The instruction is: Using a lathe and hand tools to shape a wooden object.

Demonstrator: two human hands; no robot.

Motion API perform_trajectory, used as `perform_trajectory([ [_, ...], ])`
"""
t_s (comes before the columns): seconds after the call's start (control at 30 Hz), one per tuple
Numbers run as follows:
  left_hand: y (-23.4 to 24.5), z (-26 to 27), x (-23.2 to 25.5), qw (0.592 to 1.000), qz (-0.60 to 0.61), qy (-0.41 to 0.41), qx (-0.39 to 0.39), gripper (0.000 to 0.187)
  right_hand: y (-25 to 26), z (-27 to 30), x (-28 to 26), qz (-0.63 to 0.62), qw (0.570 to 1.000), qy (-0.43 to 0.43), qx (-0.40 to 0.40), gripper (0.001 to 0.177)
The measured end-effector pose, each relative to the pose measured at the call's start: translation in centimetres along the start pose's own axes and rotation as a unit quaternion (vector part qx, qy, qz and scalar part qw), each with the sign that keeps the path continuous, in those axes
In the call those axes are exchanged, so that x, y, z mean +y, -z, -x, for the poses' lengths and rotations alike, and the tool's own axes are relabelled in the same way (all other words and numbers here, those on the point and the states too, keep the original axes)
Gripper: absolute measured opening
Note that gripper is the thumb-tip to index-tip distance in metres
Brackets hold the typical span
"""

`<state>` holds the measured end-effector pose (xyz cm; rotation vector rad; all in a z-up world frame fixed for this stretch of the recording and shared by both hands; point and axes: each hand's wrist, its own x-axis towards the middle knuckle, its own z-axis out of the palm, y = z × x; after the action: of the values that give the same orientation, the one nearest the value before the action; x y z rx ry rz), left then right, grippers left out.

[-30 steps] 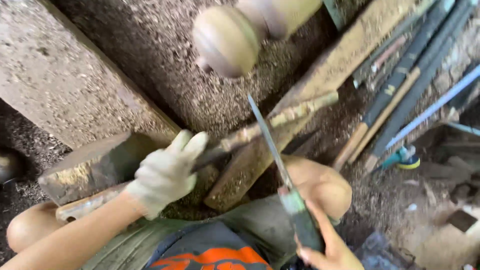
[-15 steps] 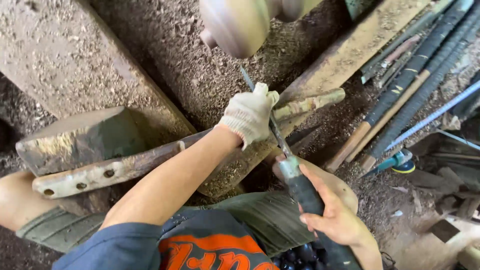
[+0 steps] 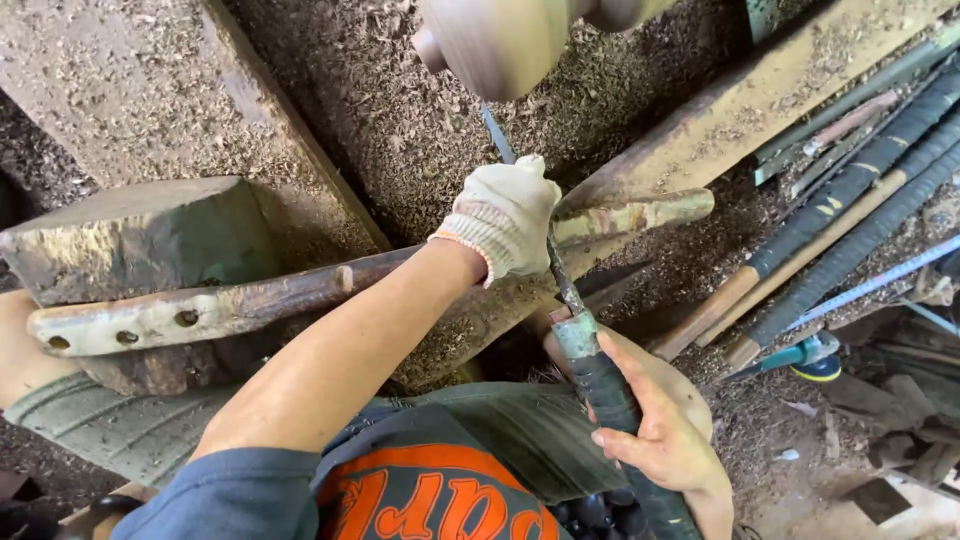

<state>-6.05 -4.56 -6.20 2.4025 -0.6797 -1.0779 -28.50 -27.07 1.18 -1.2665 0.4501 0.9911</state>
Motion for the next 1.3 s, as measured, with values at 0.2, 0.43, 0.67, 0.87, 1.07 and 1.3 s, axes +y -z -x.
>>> perform_trajectory([
  [0.2,0.5,0.1,-0.1,1.0,-0.008,-0.018,-0.021,0.032,-2.0,0.5,-0.1,0.032,0.995,-0.077,0.053,0.105],
  [0.43,0.6,0.0,-0.6,0.999,0.009,-0.048,-0.023,0.04,-4.3,0.7,0.7,0.07,0.994,0.023,0.078,0.097],
  [0.67,0.5,-0.1,-0.8,0.997,0.013,-0.075,-0.012,0.051,-6.3,0.6,0.9,0.035,0.994,0.055,0.088,0.091],
  [0.87,-0.1,-0.4,-1.0,0.996,0.021,-0.089,0.01,0.057,-6.9,0.4,1.3,-0.003,0.993,-0.001,0.115,0.094],
  [1.07,0.4,-0.2,-0.8,0.998,0.024,-0.066,-0.004,0.049,-5.4,0.6,0.7,0.031,0.994,-0.001,0.102,0.093],
  [1.3,0.1,-0.3,-0.4,0.999,0.004,-0.036,-0.004,0.039,-2.8,0.9,0.1,0.085,0.994,0.013,0.074,0.097],
])
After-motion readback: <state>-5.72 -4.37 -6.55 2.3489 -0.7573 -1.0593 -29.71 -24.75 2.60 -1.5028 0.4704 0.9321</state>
